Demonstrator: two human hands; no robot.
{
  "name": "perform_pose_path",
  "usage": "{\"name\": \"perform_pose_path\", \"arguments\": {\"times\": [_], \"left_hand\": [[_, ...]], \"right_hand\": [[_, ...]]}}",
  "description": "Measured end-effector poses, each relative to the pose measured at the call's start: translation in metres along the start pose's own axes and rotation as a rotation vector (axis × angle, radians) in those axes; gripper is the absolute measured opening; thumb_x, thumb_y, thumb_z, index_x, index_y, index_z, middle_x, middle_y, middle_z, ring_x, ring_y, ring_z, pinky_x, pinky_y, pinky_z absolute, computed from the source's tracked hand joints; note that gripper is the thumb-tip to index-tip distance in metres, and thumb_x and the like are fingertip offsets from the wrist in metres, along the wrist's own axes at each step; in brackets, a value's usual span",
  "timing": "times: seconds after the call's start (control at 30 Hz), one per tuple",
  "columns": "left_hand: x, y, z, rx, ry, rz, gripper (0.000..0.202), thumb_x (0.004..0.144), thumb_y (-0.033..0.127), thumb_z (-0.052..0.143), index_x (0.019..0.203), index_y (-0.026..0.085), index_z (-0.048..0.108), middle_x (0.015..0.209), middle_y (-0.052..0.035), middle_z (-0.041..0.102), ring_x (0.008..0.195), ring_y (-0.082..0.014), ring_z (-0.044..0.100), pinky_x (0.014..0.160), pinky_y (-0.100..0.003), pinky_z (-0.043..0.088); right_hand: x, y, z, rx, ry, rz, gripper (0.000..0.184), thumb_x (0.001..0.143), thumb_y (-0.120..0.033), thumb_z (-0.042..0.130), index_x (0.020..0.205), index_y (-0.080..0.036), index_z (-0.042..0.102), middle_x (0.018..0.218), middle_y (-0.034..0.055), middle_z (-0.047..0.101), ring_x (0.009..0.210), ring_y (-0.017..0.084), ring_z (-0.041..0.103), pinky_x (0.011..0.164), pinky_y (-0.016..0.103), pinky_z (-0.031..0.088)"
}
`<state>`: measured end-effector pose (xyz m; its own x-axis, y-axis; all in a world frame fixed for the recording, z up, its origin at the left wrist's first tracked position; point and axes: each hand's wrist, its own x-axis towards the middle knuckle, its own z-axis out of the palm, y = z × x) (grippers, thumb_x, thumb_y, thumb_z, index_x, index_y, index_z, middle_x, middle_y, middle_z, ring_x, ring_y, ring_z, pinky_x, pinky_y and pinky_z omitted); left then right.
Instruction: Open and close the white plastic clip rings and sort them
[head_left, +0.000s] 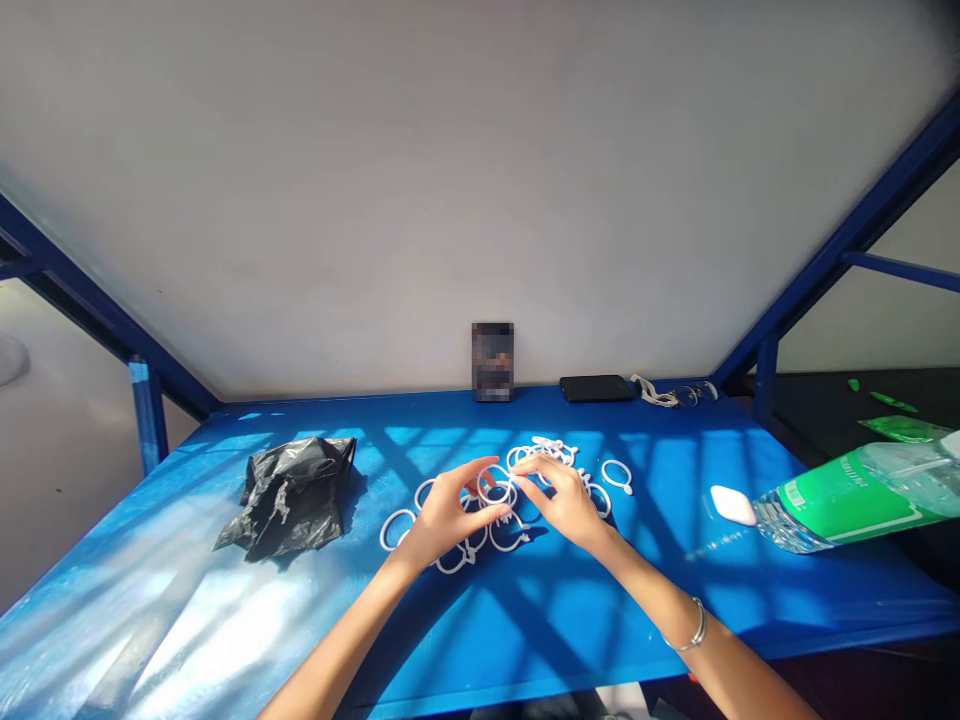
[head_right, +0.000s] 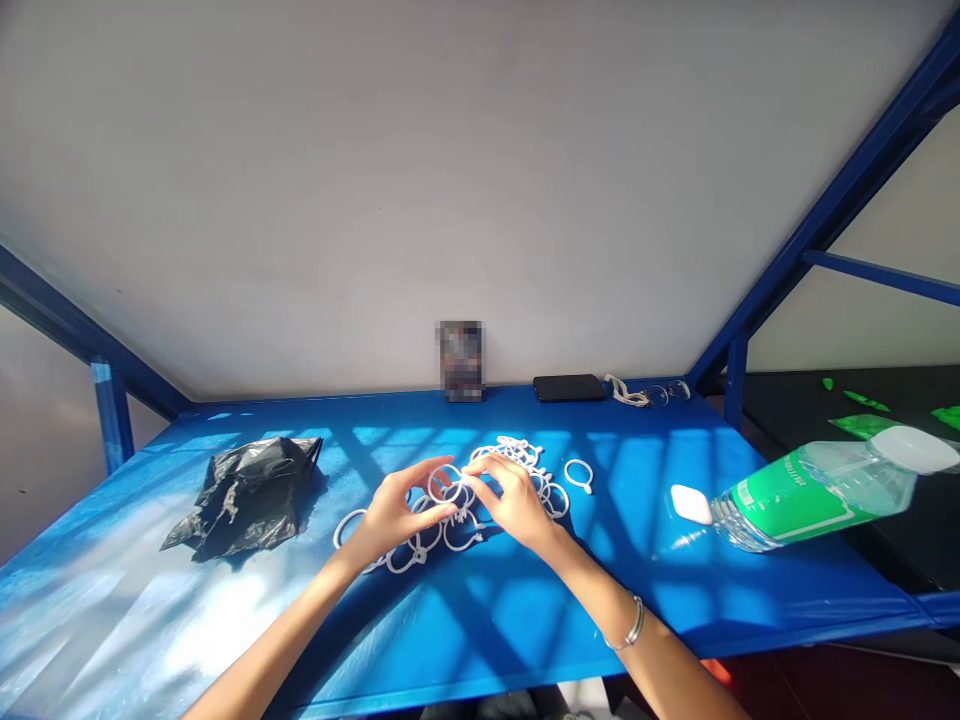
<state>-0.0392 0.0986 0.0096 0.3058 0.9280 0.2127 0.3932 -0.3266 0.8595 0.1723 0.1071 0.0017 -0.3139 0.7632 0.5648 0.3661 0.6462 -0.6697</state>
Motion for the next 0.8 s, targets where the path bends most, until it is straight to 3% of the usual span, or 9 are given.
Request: {"name": "perform_pose_path", "arguments": {"times": [0.33,0.63,0.8], "left_hand": [[-0.003,0.002,0.002,0.108,-0.015,0.036,0.045,0.083,0.048,0.071,0.117,0.019,0.068,0.085,-0.0014,0.072,0.078,-0.0173,0.067,0.076,-0.029,0.055],[-0.006,-0.004,0.01,0.153,-0.009,0.136,0.044,0.087,0.053,0.066,0.115,0.019,0.068,0.079,-0.0016,0.069,0.072,-0.0166,0.065,0.07,-0.027,0.053],[-0.006,-0.002,0.01,0.16,-0.041,0.094,0.043,0.087,0.052,0.067,0.113,0.019,0.068,0.082,-0.002,0.07,0.074,-0.0168,0.065,0.071,-0.028,0.054]], "right_hand": [[0.003,-0.002,-0.001,0.145,-0.019,0.098,0.017,0.097,-0.037,0.061,0.09,-0.024,0.068,0.089,0.0028,0.074,0.085,0.021,0.071,0.081,0.037,0.06],[0.002,0.002,0.001,0.13,0.056,0.073,0.029,0.095,-0.042,0.062,0.075,-0.022,0.067,0.076,0.0044,0.072,0.073,0.023,0.07,0.071,0.037,0.059],[0.001,0.0,0.001,0.115,0.031,0.083,0.026,0.095,-0.04,0.062,0.077,-0.022,0.066,0.076,0.0042,0.071,0.074,0.023,0.07,0.073,0.037,0.058]]}}
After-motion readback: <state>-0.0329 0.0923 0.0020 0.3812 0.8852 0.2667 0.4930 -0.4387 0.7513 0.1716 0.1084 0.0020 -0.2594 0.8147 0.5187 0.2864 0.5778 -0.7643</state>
